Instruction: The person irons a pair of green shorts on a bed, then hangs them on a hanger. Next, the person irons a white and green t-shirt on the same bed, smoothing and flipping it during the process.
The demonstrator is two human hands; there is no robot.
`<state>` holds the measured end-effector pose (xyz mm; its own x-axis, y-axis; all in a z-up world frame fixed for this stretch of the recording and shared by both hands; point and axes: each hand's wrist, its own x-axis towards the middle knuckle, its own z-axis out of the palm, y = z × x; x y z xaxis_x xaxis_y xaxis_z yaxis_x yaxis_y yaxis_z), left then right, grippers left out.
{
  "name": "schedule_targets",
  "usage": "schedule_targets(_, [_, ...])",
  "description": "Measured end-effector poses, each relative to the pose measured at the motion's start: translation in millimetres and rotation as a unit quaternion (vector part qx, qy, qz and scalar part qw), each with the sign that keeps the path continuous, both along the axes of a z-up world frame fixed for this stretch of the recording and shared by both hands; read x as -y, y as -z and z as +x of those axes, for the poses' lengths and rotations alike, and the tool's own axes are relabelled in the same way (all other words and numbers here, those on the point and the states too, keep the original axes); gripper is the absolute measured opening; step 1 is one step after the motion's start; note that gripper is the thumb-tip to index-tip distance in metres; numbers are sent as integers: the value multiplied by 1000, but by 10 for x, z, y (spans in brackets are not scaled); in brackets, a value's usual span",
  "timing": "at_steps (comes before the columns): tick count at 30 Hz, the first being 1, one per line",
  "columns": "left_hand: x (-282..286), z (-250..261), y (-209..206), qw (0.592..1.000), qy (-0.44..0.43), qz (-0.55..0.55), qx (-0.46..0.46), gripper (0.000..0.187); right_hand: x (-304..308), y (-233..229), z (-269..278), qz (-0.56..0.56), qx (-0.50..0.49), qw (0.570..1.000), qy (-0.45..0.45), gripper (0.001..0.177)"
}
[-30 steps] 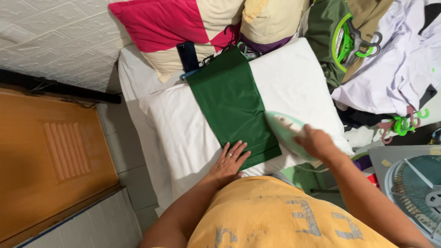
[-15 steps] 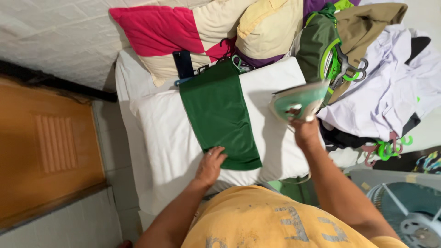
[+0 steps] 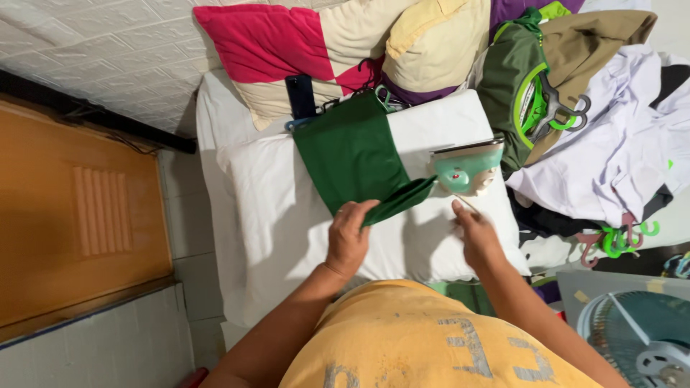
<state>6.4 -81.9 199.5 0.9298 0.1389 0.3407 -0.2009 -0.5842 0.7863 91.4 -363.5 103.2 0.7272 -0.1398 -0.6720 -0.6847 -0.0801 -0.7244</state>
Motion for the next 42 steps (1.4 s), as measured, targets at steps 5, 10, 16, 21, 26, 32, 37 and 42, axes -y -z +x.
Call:
schedule_targets(5, [105,-96,-73,986,148,66,34,42,-707,-473,-407,371,-80,922,77,26])
schedule_targets(10, [55,-133,-82,980,161,-97,-64,45,-961,-686,-335,351,24,935,46,26])
schedule_targets(16, [162,80,-38,990,34,-123,-65,44,-984,-930,-430,229,118,946,-196,37])
schedule_targets(21, [183,271,215,994,1,-62,-84,30,-893,-867,-389,16,111,926,-362,41])
schedule_targets(26, [2,336,88,995,-9,-80,-57,24,-790,-711,-383,-1,201,883,-424,39])
schedule_targets(32, [144,179,-357,994,105,-32,16,22,-894,-856,-418,503,-18,859,-97,61])
schedule_targets(37, [129,37,-325,969,222,-73,-74,32,-951,-590,-351,369,-12,928,-47,48])
schedule_targets(42, [-163,13,427,960,69,-250,-105,30,-1158,-1062,-172,389,29,918,68,33])
